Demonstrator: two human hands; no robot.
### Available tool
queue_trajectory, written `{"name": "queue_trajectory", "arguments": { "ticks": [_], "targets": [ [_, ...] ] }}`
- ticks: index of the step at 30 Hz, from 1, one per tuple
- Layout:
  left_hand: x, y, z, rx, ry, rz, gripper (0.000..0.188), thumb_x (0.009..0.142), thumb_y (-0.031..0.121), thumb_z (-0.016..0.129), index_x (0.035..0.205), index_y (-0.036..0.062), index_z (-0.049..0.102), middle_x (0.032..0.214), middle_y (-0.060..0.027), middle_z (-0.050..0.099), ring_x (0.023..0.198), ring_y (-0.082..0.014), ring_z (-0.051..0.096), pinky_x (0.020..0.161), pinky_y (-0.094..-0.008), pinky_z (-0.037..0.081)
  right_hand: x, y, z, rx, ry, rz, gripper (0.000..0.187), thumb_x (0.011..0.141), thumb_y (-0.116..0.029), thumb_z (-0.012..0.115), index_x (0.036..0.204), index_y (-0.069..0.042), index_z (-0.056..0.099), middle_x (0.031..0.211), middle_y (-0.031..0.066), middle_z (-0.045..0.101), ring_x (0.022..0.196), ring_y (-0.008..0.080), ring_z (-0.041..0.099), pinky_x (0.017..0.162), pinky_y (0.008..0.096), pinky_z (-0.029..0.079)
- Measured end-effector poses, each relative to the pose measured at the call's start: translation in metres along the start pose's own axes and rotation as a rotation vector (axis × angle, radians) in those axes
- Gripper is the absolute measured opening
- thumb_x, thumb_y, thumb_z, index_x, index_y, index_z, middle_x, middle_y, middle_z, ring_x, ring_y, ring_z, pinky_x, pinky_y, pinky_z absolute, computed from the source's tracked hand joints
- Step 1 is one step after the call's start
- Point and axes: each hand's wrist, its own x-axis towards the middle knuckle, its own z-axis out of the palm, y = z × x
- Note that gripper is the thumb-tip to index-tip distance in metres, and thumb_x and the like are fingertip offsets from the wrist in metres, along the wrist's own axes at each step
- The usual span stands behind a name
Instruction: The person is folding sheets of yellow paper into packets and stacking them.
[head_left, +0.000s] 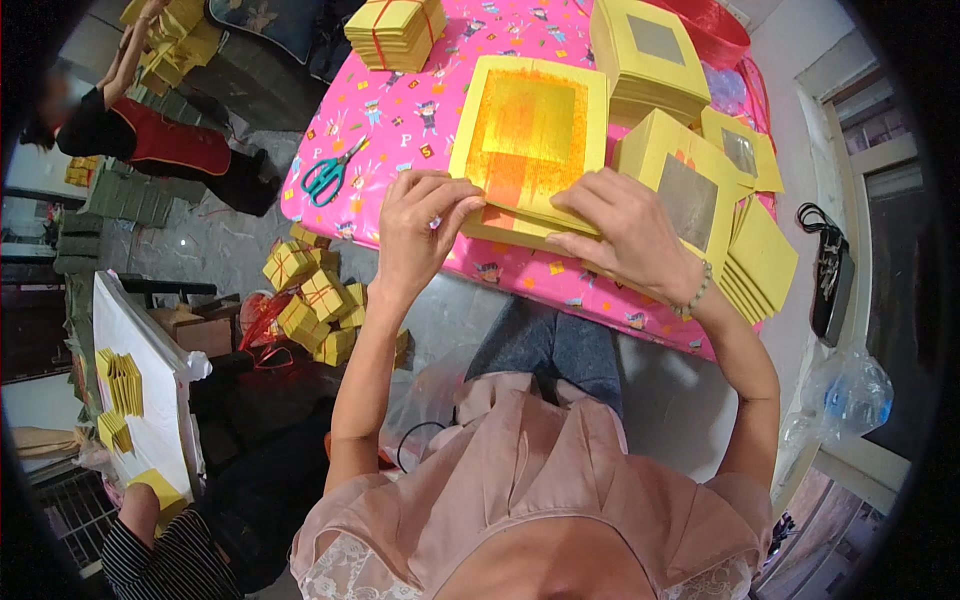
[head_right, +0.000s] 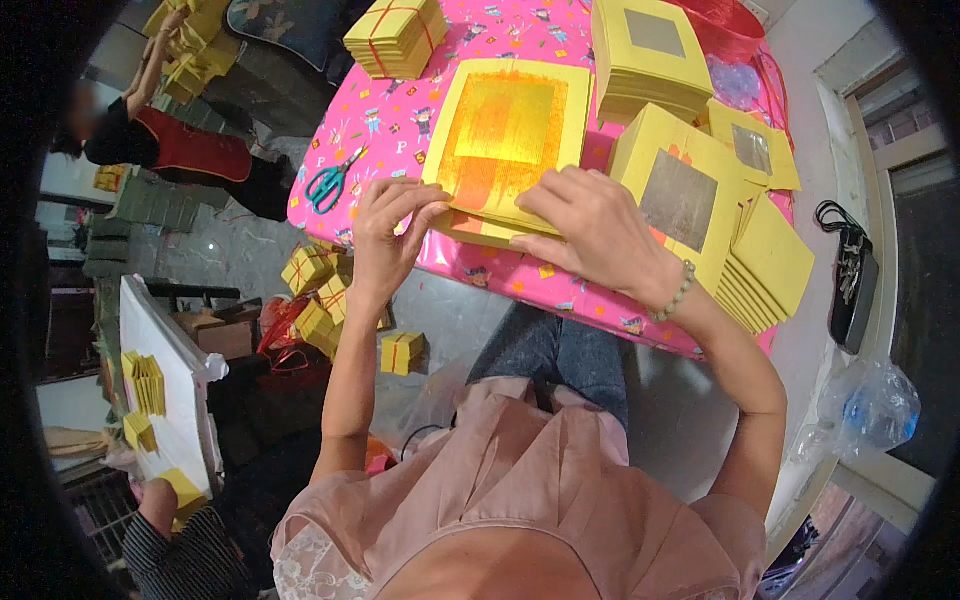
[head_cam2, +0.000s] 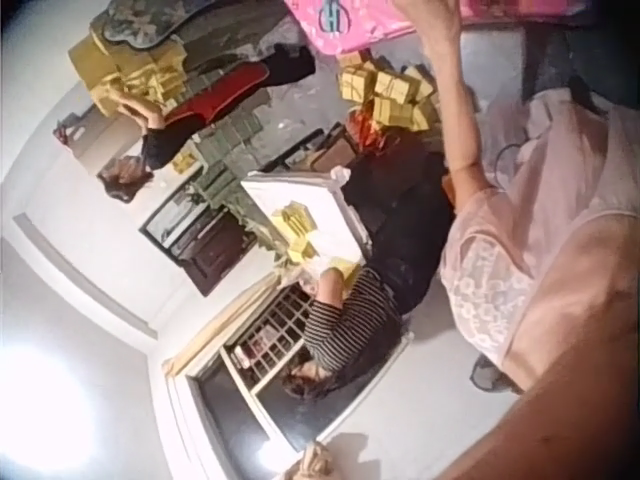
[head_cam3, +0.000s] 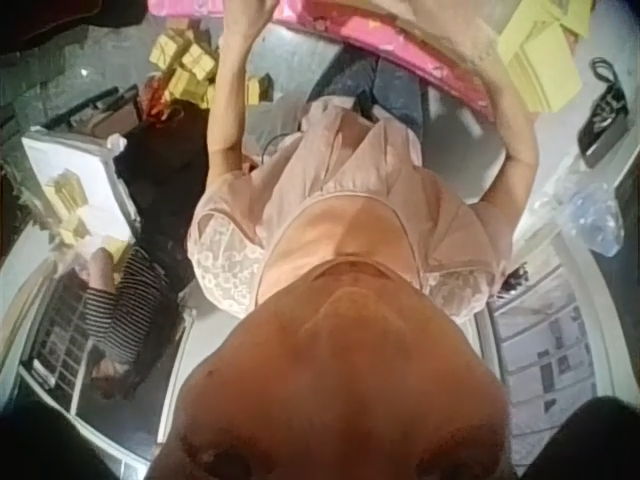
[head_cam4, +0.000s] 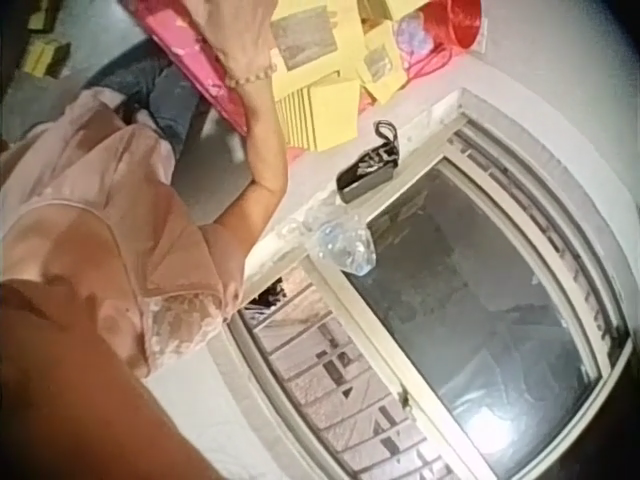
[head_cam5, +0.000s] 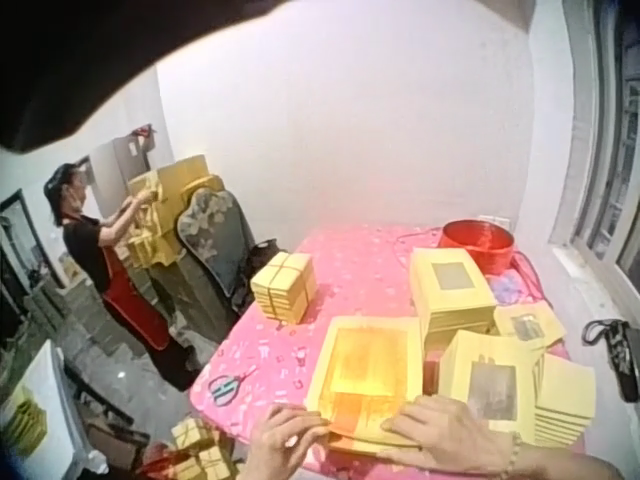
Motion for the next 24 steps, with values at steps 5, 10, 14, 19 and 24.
{"name": "queue_trajectory", "arguments": {
  "ticks": [5, 10, 14, 19, 24],
  "targets": [
    [0.017, 0.003, -0.004, 0.079, 0.023, 0.066, 0.022, 0.082, 0.015, 0.077, 0.102, 0.0095, 0.073, 0.098, -0.0076, 0.069, 0.097, -0.0273, 0.061, 0.086, -0.0392, 0.048, 0.007, 0.014, -0.004, 0.046, 0.015, 0.085, 0.019, 0.09, -0.018, 0.068, 0.095, 0.0, 0.067, 0.082, 0.0146, 0.064, 0.072, 0.0303, 0.064, 0.066, 0.0377, 0.052],
    [0.033, 0.026, 0.008, 0.228, 0.199, 0.202, 0.043, 0.079, 0.016, 0.079, 0.12, 0.0128, 0.067, 0.125, -0.0105, 0.06, 0.118, -0.0349, 0.052, 0.098, -0.0442, 0.045, 0.04, 0.039, -0.025, 0.114, 0.02, 0.275, 0.025, 0.094, -0.023, 0.064, 0.098, 0.001, 0.067, 0.085, 0.0174, 0.067, 0.075, 0.0318, 0.066, 0.067, 0.0397, 0.051],
    [0.048, 0.028, 0.027, 0.191, -0.015, 0.218, 0.057, 0.084, 0.026, 0.075, 0.136, 0.0133, 0.056, 0.139, -0.0174, 0.05, 0.131, -0.0412, 0.043, 0.107, -0.0492, 0.039, 0.063, 0.077, -0.024, 0.116, 0.045, 0.367, 0.032, 0.096, -0.029, 0.06, 0.099, 0.001, 0.068, 0.092, 0.0202, 0.07, 0.086, 0.037, 0.067, 0.078, 0.0446, 0.051],
    [0.065, 0.019, 0.046, 0.32, -0.217, 0.191, 0.069, 0.09, 0.049, 0.063, 0.15, 0.0204, 0.042, 0.153, -0.0259, 0.032, 0.142, -0.0482, 0.027, 0.115, -0.0581, 0.027, 0.078, 0.125, -0.008, 0.079, 0.024, 0.374, 0.031, 0.096, -0.027, 0.062, 0.104, 0.003, 0.067, 0.094, 0.0162, 0.068, 0.087, 0.0269, 0.065, 0.079, 0.0375, 0.05],
    [0.079, 0.005, 0.058, 0.303, -0.293, 0.146, 0.07, 0.093, 0.058, 0.054, 0.152, 0.0246, 0.037, 0.156, -0.0257, 0.027, 0.144, -0.0485, 0.023, 0.117, -0.0584, 0.021, 0.084, 0.144, 0.003, 0.006, 0.011, 0.386, 0.031, 0.096, -0.028, 0.061, 0.101, 0.001, 0.069, 0.095, 0.0174, 0.067, 0.09, 0.0324, 0.065, 0.081, 0.0423, 0.05]
  ]
}}
